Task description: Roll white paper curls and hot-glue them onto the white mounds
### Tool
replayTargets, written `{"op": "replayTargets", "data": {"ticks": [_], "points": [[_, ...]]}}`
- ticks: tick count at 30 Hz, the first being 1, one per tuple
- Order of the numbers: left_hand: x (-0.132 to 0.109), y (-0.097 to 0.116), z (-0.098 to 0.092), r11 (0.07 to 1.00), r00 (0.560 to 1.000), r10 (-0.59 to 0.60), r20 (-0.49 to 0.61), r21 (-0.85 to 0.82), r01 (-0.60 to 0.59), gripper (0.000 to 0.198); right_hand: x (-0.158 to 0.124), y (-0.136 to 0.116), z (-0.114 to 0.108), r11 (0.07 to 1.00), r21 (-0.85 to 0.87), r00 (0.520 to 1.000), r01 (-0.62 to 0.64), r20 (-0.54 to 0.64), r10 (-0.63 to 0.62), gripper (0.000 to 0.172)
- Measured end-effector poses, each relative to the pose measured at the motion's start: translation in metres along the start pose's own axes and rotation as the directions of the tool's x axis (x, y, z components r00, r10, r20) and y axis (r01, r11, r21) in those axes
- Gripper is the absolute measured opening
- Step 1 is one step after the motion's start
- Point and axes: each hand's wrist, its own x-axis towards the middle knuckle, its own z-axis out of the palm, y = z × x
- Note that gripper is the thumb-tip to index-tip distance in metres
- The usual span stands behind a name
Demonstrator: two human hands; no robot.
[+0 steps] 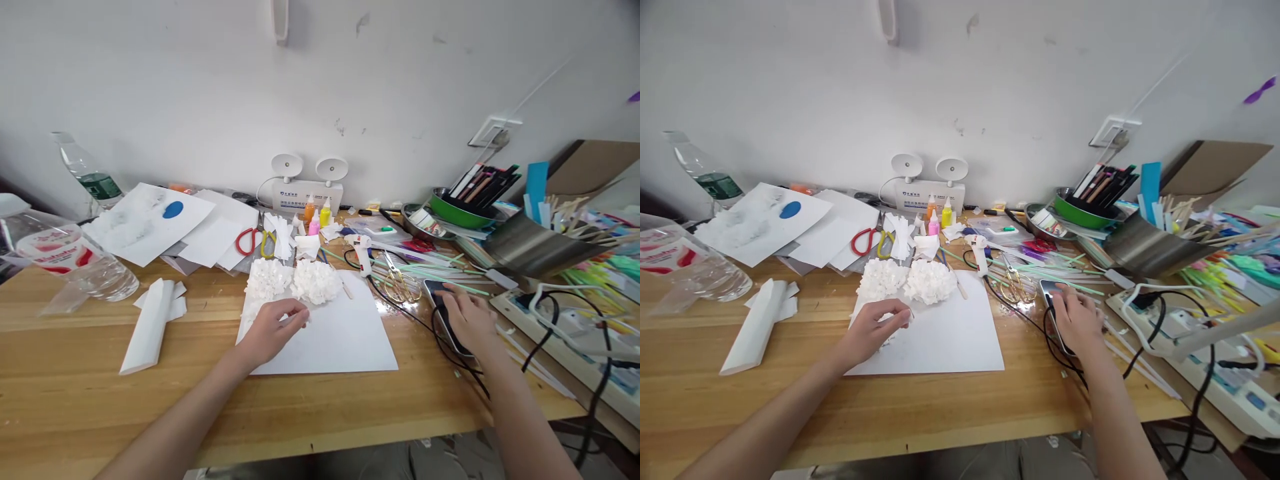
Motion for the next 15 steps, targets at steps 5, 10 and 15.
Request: {"op": "replayTargets", "data": {"ticks": [5,10,15], "points": [[-0.001,0.001,-0.003,0.998,0.999,0.022,-0.03,0.053,-0.02,0.027,-0.005,-0.029,-0.013,0.981,0.158,0.978,0.112,-0.191,-0.081,0.03],[0.001,-0.002,-0.008,0.988,0.993,0.081,-0.081,0.14,-0.069,0.029,-0.047,-0.126,-0.018,0.745,0.6,0.947,0.292,-0.074,-0.311,0.014],[0.003,-0.002,-0.012,0.965,0.983,0.153,-0.104,0.232,-0.125,0.027,-0.065,-0.208,0.002,0.495,0.776,0.725,0.392,0.071,-0.685,0.034]]}}
